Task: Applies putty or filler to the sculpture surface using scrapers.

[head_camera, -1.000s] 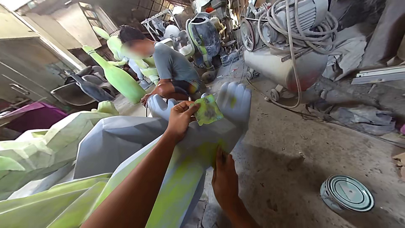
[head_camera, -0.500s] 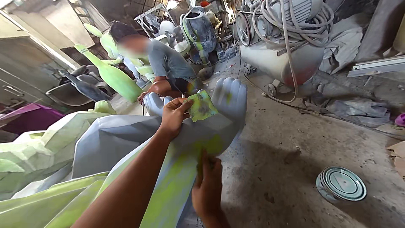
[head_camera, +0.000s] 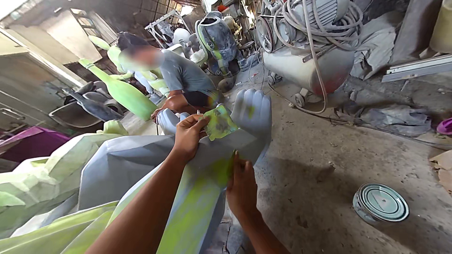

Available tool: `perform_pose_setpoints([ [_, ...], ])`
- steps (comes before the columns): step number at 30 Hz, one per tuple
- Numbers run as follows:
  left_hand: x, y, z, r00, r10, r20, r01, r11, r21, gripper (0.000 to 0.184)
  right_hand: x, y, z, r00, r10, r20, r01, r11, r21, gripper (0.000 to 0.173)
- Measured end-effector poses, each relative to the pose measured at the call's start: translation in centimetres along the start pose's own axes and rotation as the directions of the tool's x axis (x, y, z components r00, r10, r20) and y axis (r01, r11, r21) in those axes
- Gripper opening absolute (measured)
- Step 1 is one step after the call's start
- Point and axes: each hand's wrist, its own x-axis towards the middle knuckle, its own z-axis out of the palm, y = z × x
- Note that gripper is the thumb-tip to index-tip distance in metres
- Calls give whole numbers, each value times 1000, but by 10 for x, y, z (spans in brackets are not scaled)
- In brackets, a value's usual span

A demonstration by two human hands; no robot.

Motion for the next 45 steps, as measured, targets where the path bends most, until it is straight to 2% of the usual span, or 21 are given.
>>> perform_pose_setpoints([
  [2,-1,0,0,1000,-5,-7,5,1000,9,10,-18,-8,5,998,36,50,-30,993,-116,73],
  [4,0,1,1,1000,-9,-9,9,1000,21,10,-43,-1,12,999,1,32,3,992,-127,72],
  [6,0,1,1,1000,-5,-12,5,1000,30,9,-62,13,13,999,-39,23,39,999,-18,65],
  [8,0,0,0,1000,-3,-13,4,1000,23,10,-71,28,9,999,-44,-2,44,983,180,57],
  [10,-1,1,0,1000,-18,-7,18,1000,5,10,-59,37,0,999,-18,-50,34,941,338,55],
  [12,1,2,0,1000,-29,-1,29,1000,-6,10,-29,38,-6,995,40,-92,0,916,401,54],
  [16,1,1,1,998,-53,24,54,998,-34,10,13,11,-8,985,172,0,-163,932,324,53],
  [21,0,4,0,995,-93,24,94,992,-78,11,-2,-38,-13,970,236,49,-241,943,229,55],
  [29,4,2,-2,991,-128,25,130,980,-149,11,-46,-85,-13,990,118,76,-127,984,125,65],
  [31,4,3,-2,991,-133,14,134,981,-138,11,-50,-82,-22,985,91,147,-118,975,188,60],
  [33,1,5,-1,992,-128,0,128,985,-116,11,-47,-71,-34,977,41,208,-112,932,344,53],
  [35,1,4,-2,993,-119,-8,117,988,-99,11,-36,-48,-42,993,37,113,-85,889,449,47],
  [37,2,3,-2,993,-118,-19,116,989,-95,11,-11,-11,-45,997,81,7,-76,897,436,43],
  [38,2,3,-2,992,-121,-26,118,988,-95,10,3,9,-42,994,112,6,-104,905,413,44],
  [40,0,3,-1,991,-129,-36,125,988,-86,10,22,36,-31,979,179,95,-202,901,383,48],
  [42,2,4,-1,991,-127,-33,124,988,-90,10,29,36,-20,968,203,147,-244,897,369,49],
  [45,3,3,-2,992,-124,-16,121,986,-113,11,20,10,-17,967,213,140,-248,909,335,51],
])
